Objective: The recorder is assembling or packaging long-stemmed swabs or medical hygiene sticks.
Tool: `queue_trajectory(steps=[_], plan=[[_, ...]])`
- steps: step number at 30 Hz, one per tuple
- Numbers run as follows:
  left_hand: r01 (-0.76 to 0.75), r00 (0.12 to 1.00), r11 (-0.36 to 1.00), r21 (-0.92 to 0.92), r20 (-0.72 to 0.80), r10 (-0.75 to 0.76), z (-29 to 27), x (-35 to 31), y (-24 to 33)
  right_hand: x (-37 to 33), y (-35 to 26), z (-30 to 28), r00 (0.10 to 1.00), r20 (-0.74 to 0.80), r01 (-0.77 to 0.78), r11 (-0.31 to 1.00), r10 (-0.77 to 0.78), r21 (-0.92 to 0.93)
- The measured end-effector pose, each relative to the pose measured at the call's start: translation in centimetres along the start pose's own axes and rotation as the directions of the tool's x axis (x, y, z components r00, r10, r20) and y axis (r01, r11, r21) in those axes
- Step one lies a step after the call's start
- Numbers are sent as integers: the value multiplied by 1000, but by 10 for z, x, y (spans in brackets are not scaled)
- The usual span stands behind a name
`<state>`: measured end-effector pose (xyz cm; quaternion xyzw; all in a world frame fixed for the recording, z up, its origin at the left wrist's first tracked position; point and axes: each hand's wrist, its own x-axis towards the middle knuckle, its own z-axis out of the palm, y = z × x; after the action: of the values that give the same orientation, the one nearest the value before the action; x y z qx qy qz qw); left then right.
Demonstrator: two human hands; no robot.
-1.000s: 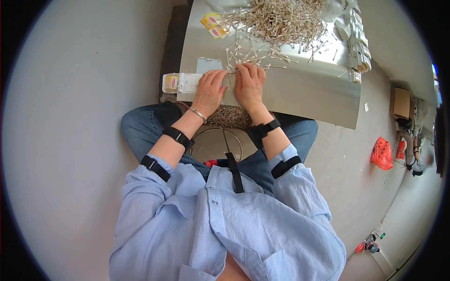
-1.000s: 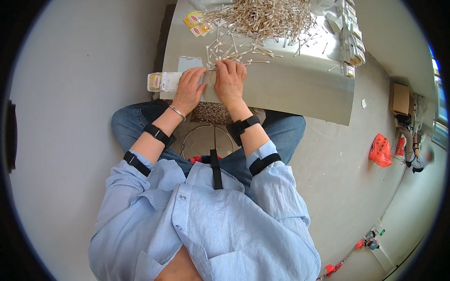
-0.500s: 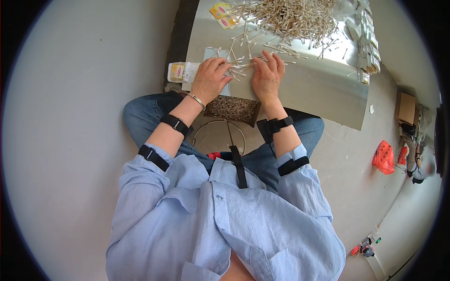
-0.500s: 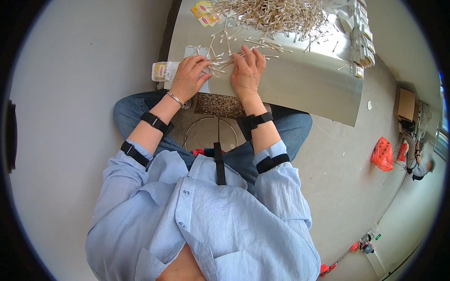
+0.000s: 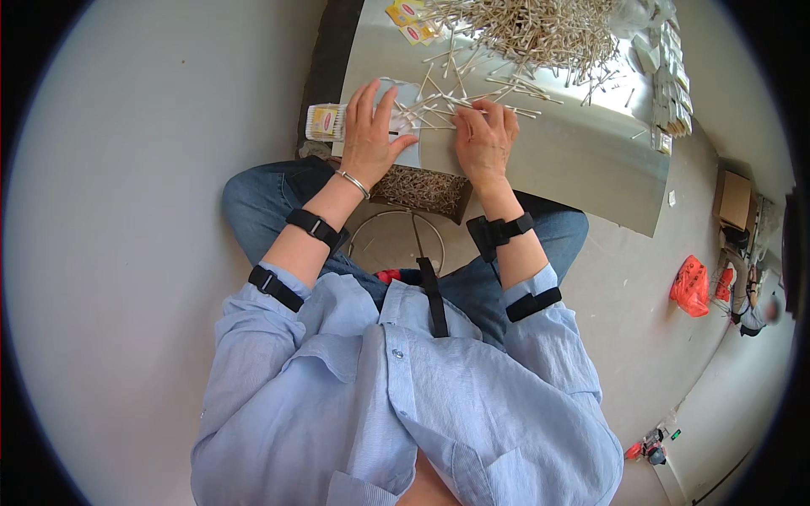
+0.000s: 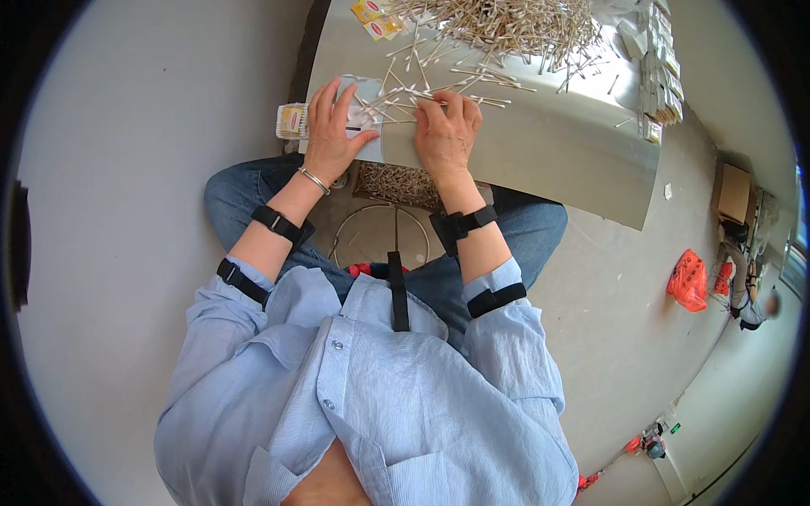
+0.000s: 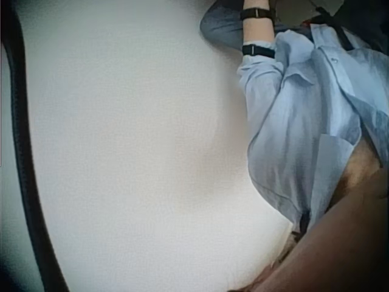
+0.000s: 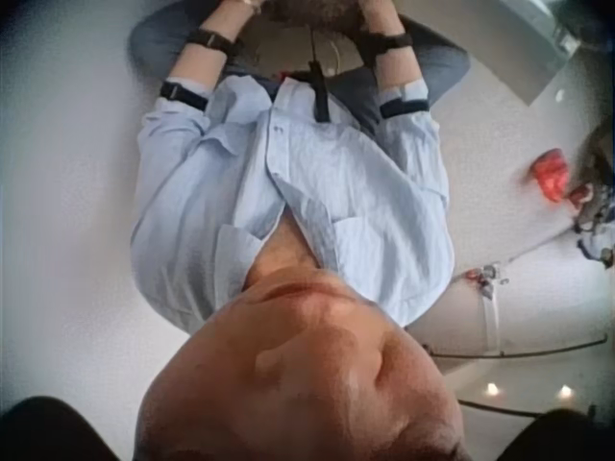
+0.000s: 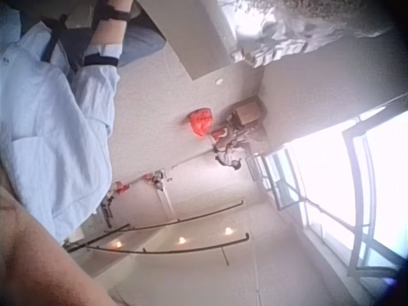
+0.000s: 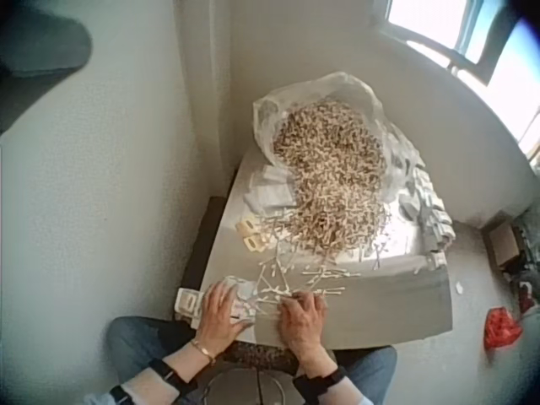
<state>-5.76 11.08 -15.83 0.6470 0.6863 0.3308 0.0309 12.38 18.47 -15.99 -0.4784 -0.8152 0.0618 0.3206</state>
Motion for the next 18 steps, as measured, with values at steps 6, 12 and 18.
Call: queue_trajectory(steps=[6, 12, 18], plan=[[10, 995, 998, -59, 105, -4, 3, 0, -2, -7, -13, -3, 989, 145, -45, 999, 41, 26], [74, 989, 997, -32, 129, -69, 0, -12, 7, -11, -14, -4, 989, 139, -54, 997, 46, 53], [114, 983, 981, -156, 162, -89, -4, -12, 9, 1, -11, -3, 966, 241, -87, 995, 94, -41]])
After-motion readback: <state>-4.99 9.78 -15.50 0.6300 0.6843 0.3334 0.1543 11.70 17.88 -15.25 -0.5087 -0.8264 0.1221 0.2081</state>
